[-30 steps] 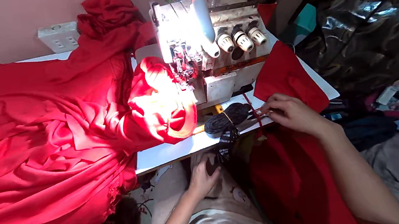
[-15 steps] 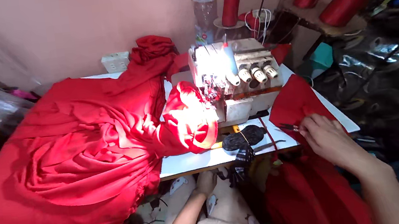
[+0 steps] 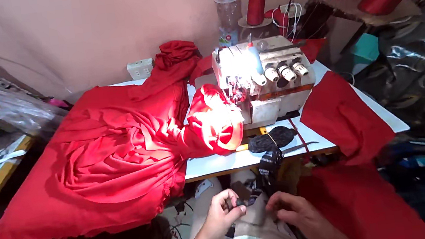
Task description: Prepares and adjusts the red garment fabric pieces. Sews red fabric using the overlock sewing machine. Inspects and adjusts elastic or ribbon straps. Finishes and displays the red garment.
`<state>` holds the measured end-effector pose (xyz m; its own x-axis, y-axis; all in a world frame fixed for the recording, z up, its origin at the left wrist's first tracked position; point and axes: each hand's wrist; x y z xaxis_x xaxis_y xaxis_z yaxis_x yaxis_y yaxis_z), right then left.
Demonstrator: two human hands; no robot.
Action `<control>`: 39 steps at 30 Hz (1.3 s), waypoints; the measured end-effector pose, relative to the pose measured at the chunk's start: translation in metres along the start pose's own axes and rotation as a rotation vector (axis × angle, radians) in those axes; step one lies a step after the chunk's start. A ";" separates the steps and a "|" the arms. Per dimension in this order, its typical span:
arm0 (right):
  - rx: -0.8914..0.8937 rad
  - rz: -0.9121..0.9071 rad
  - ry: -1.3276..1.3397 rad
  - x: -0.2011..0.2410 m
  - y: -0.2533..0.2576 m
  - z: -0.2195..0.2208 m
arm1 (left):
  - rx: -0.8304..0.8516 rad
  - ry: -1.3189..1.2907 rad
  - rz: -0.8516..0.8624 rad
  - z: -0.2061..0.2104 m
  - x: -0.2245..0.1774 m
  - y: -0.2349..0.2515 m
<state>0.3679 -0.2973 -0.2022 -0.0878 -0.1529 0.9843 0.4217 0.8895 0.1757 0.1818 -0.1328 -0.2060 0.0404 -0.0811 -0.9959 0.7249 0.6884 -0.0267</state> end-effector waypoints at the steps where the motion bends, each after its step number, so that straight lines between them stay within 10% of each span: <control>1: -0.026 0.048 0.036 0.000 -0.004 0.015 | 0.048 -0.036 0.018 0.001 -0.009 -0.001; 20: -0.498 0.206 0.160 0.015 0.010 0.059 | 0.331 -0.012 0.023 -0.018 -0.035 -0.029; 31: 0.269 0.463 0.319 0.016 -0.034 0.036 | 0.390 0.119 0.067 -0.036 -0.058 -0.013; 39: 0.181 0.592 0.458 0.016 -0.027 0.054 | 0.472 0.168 0.076 -0.035 -0.057 -0.011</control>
Point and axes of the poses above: each hand's wrist, its own y-axis towards the middle knuckle, its own z-axis out of the palm, x = y × z, and after that the axes turned 11 degrees about -x, right-handed
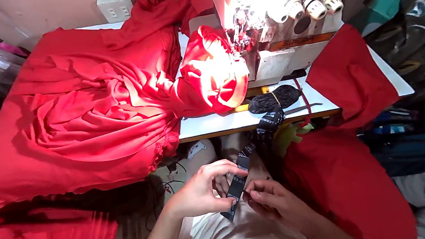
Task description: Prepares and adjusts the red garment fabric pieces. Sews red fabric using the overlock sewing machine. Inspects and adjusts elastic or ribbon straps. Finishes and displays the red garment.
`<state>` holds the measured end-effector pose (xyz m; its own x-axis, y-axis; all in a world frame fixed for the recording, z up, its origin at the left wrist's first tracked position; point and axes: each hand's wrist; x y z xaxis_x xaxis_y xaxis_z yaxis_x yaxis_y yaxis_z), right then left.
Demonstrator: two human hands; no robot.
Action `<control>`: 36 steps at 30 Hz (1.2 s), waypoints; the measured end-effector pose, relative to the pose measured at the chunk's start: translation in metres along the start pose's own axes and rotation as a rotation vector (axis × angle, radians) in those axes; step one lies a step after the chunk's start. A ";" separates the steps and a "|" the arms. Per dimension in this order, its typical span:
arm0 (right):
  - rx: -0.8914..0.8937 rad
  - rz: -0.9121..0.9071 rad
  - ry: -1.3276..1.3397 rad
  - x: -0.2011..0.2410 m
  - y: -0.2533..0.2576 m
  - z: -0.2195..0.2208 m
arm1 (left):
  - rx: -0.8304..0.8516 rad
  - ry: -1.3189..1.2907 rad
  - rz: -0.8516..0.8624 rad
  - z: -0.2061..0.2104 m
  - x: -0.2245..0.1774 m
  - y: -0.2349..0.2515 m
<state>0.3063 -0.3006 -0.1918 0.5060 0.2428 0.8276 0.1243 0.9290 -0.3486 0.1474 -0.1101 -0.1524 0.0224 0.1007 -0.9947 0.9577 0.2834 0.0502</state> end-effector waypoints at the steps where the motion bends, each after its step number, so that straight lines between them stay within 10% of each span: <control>1: -0.006 0.001 -0.001 0.001 0.000 0.001 | -0.004 0.010 0.003 0.001 0.000 0.000; 36: -0.051 -0.016 -0.025 0.007 0.007 0.007 | 0.040 0.008 -0.024 0.008 -0.001 0.004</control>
Point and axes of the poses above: each hand's wrist, its own y-axis towards the middle knuckle, its own z-axis out of the palm, x = y × z, and after that the axes turned 11 degrees about -x, right-handed
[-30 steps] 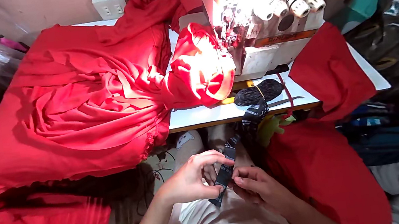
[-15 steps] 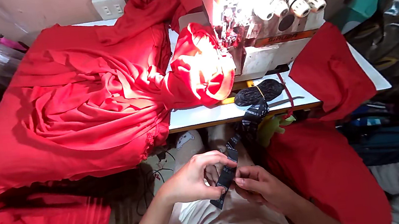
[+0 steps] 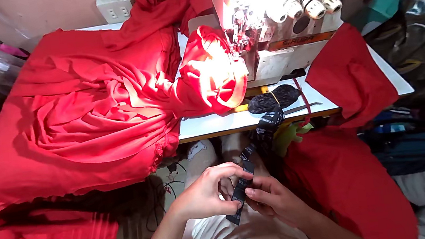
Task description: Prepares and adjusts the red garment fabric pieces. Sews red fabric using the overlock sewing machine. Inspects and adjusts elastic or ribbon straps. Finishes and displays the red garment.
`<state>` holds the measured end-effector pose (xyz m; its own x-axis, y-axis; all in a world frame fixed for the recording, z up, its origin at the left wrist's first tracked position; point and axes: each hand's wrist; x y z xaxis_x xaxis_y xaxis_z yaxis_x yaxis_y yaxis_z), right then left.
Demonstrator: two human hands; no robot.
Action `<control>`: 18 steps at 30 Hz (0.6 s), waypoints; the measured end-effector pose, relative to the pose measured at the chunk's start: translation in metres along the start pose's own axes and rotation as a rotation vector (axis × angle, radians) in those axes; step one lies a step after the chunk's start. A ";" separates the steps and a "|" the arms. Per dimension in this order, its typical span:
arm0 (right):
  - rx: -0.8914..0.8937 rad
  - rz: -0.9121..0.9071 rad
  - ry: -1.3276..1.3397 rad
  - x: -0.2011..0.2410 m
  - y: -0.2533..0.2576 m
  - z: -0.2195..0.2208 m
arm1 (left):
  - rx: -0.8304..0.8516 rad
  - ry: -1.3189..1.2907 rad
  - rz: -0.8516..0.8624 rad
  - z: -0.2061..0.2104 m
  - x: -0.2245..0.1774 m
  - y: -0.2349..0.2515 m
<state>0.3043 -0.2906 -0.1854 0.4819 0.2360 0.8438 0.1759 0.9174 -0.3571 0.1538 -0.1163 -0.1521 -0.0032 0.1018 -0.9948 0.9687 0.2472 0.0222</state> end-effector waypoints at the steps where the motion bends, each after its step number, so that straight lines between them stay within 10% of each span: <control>1: 0.002 -0.003 0.003 0.000 0.000 0.000 | -0.001 0.003 0.003 0.000 0.000 0.000; 8: 0.019 -0.127 -0.142 -0.002 -0.001 -0.011 | -0.024 0.107 0.020 -0.004 0.002 -0.002; 13: -0.528 -0.752 -0.965 0.057 0.009 -0.084 | -0.263 0.476 -0.106 -0.023 -0.006 -0.013; 18: -0.819 -0.739 -1.370 0.131 0.027 -0.169 | -0.491 0.454 0.004 -0.029 -0.015 -0.014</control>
Point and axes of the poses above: each hand's wrist, its own y-axis towards the middle knuckle, its own z-axis out of the palm, x = y × z, and after that the axes turned 11 degrees about -x, right-handed
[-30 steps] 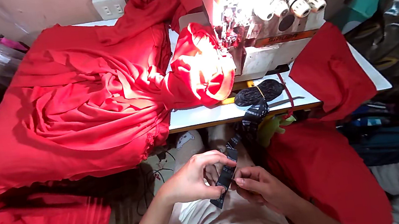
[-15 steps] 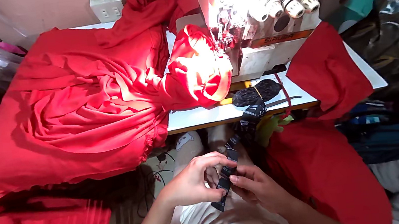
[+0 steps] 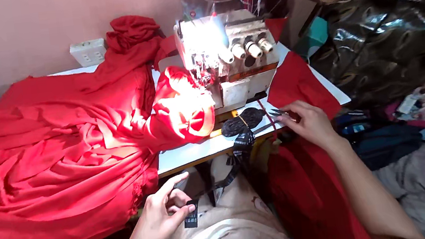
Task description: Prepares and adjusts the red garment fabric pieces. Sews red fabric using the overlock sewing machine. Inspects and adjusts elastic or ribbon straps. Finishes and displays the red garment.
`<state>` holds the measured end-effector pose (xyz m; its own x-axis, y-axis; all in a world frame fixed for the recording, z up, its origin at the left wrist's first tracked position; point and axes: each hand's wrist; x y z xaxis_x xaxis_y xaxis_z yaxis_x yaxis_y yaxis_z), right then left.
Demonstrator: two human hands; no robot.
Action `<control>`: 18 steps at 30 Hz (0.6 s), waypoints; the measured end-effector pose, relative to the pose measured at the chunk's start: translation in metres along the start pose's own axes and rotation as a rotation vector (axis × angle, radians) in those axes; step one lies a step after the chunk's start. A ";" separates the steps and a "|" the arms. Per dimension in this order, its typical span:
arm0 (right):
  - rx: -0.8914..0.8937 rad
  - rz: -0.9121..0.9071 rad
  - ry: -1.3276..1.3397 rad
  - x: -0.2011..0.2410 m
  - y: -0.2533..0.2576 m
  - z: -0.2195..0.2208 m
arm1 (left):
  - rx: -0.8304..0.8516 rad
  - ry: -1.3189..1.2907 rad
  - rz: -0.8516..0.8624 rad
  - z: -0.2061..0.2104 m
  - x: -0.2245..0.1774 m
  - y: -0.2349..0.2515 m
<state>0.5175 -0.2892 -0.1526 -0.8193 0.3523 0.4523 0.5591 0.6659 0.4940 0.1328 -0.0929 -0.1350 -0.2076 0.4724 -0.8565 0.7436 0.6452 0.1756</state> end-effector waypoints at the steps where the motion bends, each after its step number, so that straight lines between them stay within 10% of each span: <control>1: 0.066 0.023 -0.043 -0.005 0.010 -0.004 | -0.031 -0.026 0.015 0.002 -0.003 0.001; 7: 0.264 -0.012 0.048 -0.015 0.037 0.013 | -0.152 -0.199 -0.073 0.020 -0.023 0.018; 18: -0.449 -0.175 0.146 0.016 0.013 0.059 | -0.234 -0.245 -0.027 0.037 -0.039 0.037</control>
<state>0.5044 -0.2360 -0.1823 -0.8974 0.1438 0.4172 0.4406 0.3470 0.8279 0.1921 -0.1096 -0.1128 -0.0452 0.3138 -0.9484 0.5684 0.7888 0.2339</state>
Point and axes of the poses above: each hand's wrist, its own y-axis towards the middle knuckle, its own z-axis out of the palm, x = y × z, and after that the axes turned 11 degrees about -x, right-handed
